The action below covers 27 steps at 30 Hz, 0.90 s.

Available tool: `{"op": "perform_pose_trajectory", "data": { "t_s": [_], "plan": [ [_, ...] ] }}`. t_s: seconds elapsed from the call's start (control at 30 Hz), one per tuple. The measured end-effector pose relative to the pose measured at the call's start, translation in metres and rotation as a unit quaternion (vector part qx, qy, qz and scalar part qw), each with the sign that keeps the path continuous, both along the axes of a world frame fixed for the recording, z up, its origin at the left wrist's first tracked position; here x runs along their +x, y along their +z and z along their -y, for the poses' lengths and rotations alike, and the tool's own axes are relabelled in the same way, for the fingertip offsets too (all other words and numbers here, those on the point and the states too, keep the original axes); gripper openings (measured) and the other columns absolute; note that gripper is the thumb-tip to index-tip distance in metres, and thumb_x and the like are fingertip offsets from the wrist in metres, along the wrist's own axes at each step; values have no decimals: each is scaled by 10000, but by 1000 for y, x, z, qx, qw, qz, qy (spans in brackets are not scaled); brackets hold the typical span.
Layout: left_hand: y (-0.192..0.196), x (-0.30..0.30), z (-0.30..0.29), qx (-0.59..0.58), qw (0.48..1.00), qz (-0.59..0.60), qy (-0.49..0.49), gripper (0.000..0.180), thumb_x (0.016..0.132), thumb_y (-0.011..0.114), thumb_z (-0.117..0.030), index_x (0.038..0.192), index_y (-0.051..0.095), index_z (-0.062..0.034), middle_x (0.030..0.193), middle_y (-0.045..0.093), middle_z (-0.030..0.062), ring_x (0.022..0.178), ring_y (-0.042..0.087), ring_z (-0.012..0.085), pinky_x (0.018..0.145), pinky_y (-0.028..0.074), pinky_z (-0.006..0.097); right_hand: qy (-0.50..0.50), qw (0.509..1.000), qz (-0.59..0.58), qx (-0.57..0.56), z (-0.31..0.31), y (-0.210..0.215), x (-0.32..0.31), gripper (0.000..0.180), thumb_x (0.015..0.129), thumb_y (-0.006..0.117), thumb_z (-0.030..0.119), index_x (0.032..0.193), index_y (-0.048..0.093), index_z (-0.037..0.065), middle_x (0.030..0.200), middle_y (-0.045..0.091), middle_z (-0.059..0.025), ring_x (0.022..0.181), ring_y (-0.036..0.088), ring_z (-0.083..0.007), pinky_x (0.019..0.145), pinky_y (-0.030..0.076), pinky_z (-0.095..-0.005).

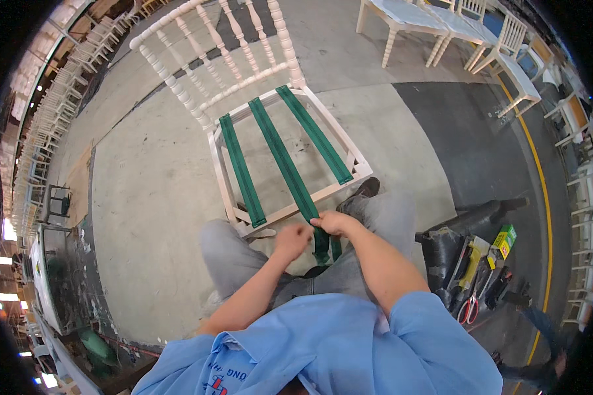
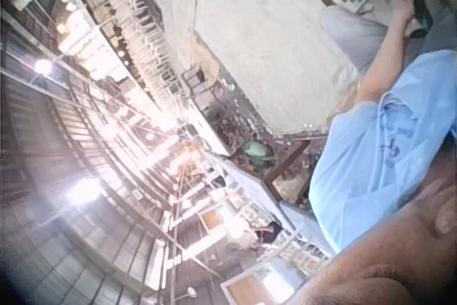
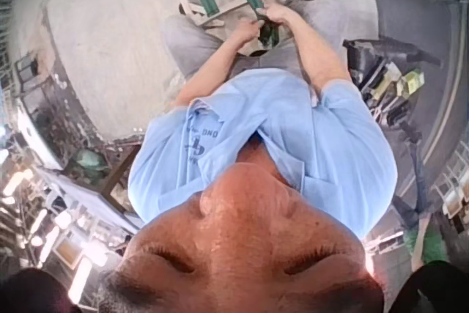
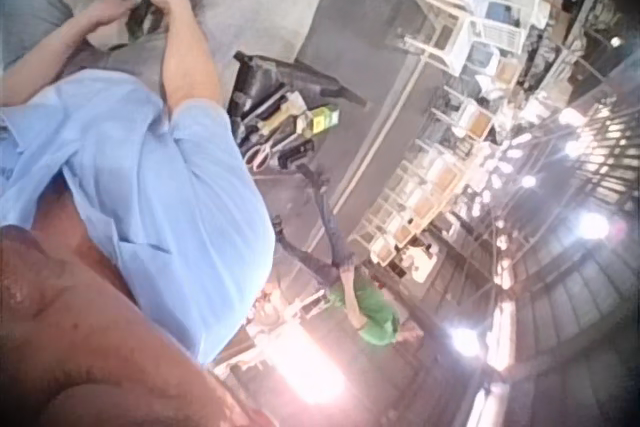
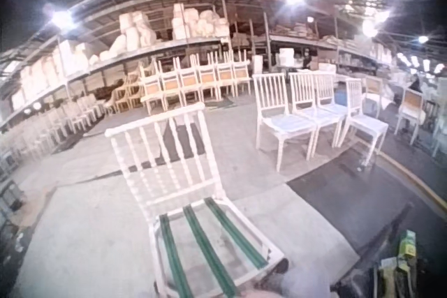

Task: The person attaches green webbing strips to the seat frame of a white wooden chair. They position each strip, secure it with a pneumatic staple gun, and trim excess material with scissors. The process is repeated for multiple parallel strips across the chair seat.

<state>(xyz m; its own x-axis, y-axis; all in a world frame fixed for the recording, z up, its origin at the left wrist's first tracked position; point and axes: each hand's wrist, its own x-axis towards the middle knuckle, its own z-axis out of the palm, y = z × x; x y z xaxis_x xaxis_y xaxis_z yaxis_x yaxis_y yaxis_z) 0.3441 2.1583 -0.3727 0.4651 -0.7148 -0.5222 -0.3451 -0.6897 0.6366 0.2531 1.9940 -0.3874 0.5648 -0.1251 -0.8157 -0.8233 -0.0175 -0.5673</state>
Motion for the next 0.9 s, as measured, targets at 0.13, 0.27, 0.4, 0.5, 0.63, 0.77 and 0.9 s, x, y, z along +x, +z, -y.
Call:
{"op": "perform_pose_trajectory", "data": {
  "t_s": [0.13,0.27,0.4,0.5,0.63,0.77,0.9],
  "plan": [
    [11,47,-1,-202,928,309,50,571,957,682,-553,1150,754,-21,1005,776,219,947,747,385,826,571,507,114,989,-35,-82,-6,1,13,497,1105,552,491,1342,672,70,996,731,-183,858,700,-328,716,569,-477],
    [19,79,56,27,972,189,-134,716,937,620,-718,1127,776,-46,964,775,231,956,768,366,817,598,489,164,963,25,-214,26,-41,13,492,1100,544,470,1368,665,75,1227,726,-239,1088,705,-411,942,562,-485],
    [12,83,50,53,969,194,-144,718,940,610,-734,1077,777,-49,911,782,200,904,775,373,783,613,478,225,942,65,-239,23,-72,31,459,1078,552,371,1414,638,72,1422,640,-238,1267,632,-422,1098,491,-473],
    [11,76,58,48,964,210,-158,689,945,608,-726,1026,766,-61,901,788,180,878,777,372,765,614,483,198,943,129,-234,32,-97,21,457,1046,579,313,1429,628,67,1454,621,-228,1300,611,-418,1122,478,-466],
    [13,76,62,37,962,219,-162,661,965,600,-701,995,743,-57,894,791,161,868,782,353,751,614,476,75,963,177,-191,33,-94,15,451,1031,604,322,1393,653,57,1344,688,-229,1218,658,-403,1058,518,-466],
    [3,80,43,17,961,244,-125,661,936,627,-721,962,767,-75,825,776,172,808,777,358,702,607,477,-156,986,-22,-60,23,-59,15,469,1059,586,403,1278,689,1,1068,749,-210,954,733,-314,823,583,-458],
    [4,79,52,19,963,231,-137,655,936,633,-714,961,765,-73,843,779,176,818,776,362,713,607,479,-355,885,-125,276,24,-49,12,628,1070,491,587,1122,692,-6,873,697,-127,713,630,-220,647,520,-396]
  ]
}}
